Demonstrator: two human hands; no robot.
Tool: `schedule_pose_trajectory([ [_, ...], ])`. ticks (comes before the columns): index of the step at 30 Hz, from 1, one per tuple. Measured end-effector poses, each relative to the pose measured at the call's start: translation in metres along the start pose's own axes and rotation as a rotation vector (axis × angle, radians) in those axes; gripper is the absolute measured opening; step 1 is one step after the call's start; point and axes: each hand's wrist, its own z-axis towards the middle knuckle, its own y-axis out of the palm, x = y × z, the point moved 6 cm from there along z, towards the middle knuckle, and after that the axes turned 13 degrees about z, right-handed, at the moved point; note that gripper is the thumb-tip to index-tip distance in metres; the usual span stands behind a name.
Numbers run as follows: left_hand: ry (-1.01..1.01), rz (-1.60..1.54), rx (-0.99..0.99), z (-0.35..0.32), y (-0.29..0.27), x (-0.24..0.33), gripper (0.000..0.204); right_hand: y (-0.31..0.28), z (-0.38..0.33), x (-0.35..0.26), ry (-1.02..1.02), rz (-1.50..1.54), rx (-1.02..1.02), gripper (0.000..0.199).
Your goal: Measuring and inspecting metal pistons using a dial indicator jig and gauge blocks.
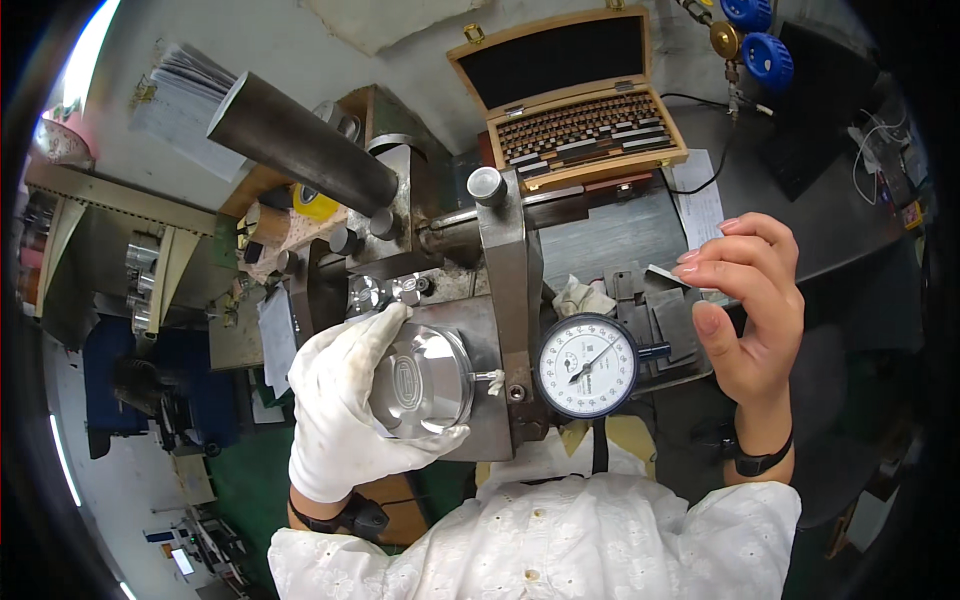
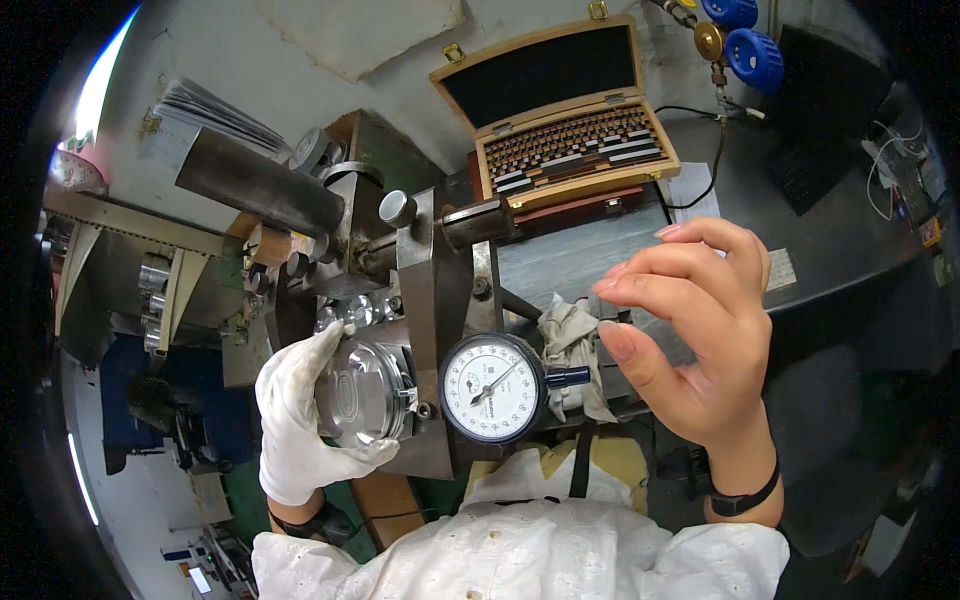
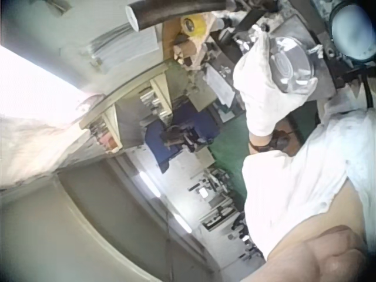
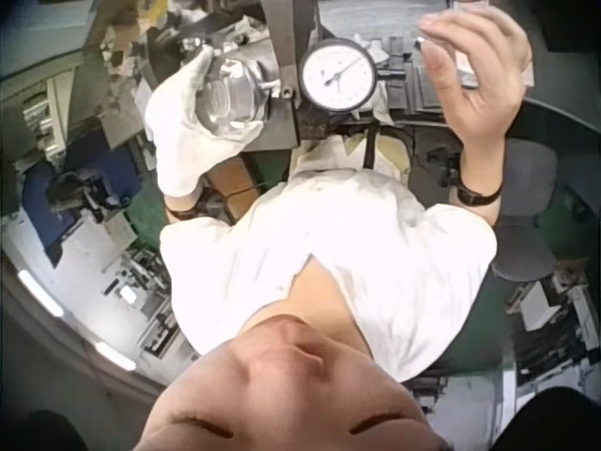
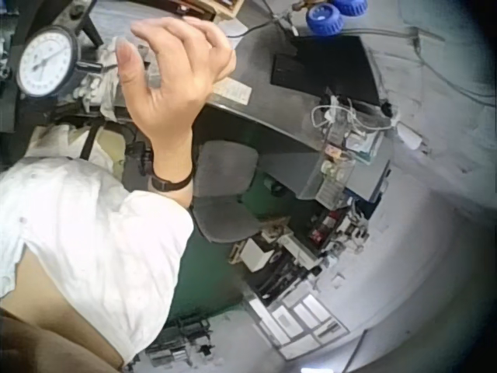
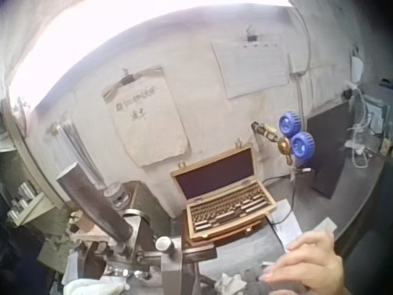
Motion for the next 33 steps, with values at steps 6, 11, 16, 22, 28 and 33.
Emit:
schedule_pose_trajectory([
  [6, -0.002, -0.036, -0.015, 0.001, 0.003, -0.004, 0.083, -0.001, 0.002, 0.009, 0.018, 0.03, -0.001, 0.018],
  [11, -0.029, -0.183, 0.048, 0.0, -0.007, -0.003, 0.083, 0.009, 0.019, 0.014, 0.017, 0.078, -0.061, 0.014],
  [16, 0.227, -1.026, -0.201, -0.028, -0.005, 0.027, 0.015, 0.031, 0.064, 0.012, -0.139, 0.14, -0.224, 0.009],
  [22, -0.737, -1.676, -0.599, -0.044, 0.055, 0.078, 0.036, 0.073, 0.108, 0.0, -0.297, -0.012, -0.431, 0.025],
  [28, -1.157, -1.915, -0.52, -0.028, 0.071, 0.092, 0.042, 0.104, 0.118, -0.008, -0.509, -0.261, -0.503, 0.039],
  [33, -1.296, -1.82, -0.43, -0.022, 0.075, 0.089, 0.036, 0.112, 0.121, -0.008, -0.493, -0.224, -0.503, 0.036],
])
